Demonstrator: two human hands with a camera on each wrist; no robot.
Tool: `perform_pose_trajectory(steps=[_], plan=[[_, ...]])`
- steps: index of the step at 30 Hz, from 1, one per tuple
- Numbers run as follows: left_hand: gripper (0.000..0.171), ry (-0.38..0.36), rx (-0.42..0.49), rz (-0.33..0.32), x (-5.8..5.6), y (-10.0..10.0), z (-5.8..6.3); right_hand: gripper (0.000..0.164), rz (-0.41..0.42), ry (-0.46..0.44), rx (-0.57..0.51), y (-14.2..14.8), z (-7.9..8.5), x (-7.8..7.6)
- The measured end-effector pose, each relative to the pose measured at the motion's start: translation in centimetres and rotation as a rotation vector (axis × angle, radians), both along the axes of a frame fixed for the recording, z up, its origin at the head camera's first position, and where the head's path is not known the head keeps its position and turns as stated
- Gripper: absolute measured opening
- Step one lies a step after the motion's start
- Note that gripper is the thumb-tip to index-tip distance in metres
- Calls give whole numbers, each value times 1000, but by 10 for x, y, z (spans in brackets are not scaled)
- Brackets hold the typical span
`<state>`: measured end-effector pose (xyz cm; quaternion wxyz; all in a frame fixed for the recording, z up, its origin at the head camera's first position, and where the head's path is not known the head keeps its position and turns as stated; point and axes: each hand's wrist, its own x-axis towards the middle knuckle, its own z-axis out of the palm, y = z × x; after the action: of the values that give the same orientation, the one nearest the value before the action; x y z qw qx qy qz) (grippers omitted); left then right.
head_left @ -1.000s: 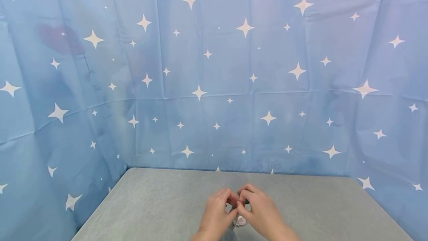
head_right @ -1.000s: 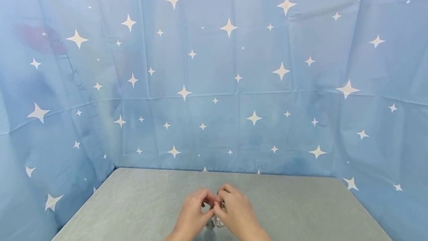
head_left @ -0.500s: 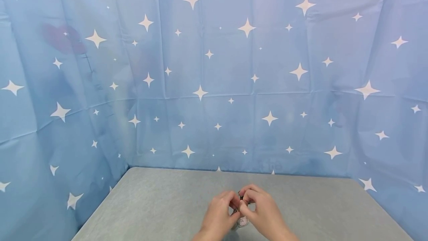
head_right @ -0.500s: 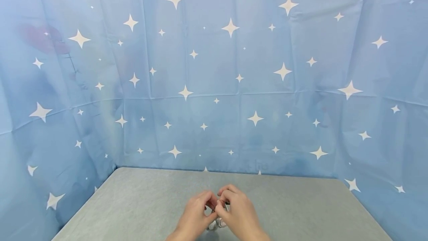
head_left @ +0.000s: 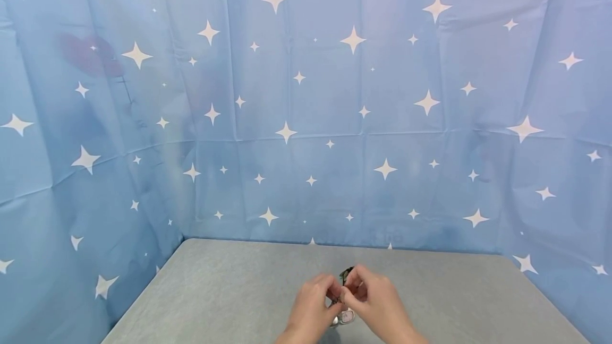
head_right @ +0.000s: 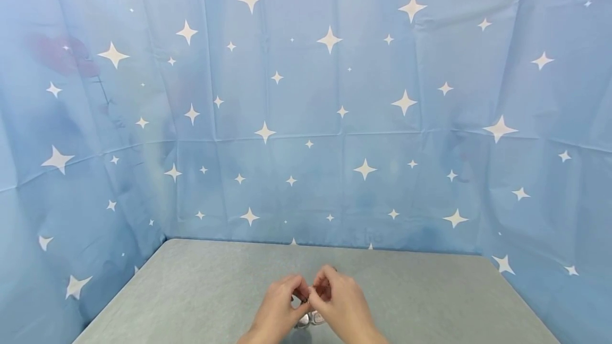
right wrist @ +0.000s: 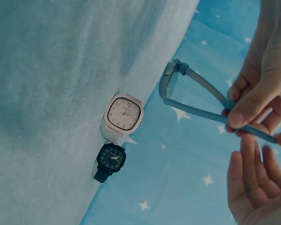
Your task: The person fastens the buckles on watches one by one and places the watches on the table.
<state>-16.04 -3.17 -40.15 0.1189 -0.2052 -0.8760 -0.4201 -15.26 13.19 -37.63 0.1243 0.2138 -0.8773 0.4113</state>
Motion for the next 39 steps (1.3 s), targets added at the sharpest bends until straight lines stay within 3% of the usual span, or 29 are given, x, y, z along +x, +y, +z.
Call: perform_pose_trajectory(steps=[7, 11, 17, 32, 36, 39], plan=[[22, 12, -13, -3, 0, 1, -1, 24, 38, 37, 83, 2, -5, -1], [22, -25, -17, -11, 0, 1, 0, 24, 42, 18, 54, 4, -6, -1], [23, -21, -33, -24, 0, 1, 0, 23, 31, -18, 19, 5, -7, 1], [25, -79, -54, -28, -6, -1, 0, 23, -61, -62, -99, 6, 0, 6], [22, -122, 3, -68, -9, -3, -1, 23, -37, -128, -183, 9, -1, 2], [18, -207, 125, -141, -12, -7, -5, 24, -27, -175, -247, 11, 0, -3]])
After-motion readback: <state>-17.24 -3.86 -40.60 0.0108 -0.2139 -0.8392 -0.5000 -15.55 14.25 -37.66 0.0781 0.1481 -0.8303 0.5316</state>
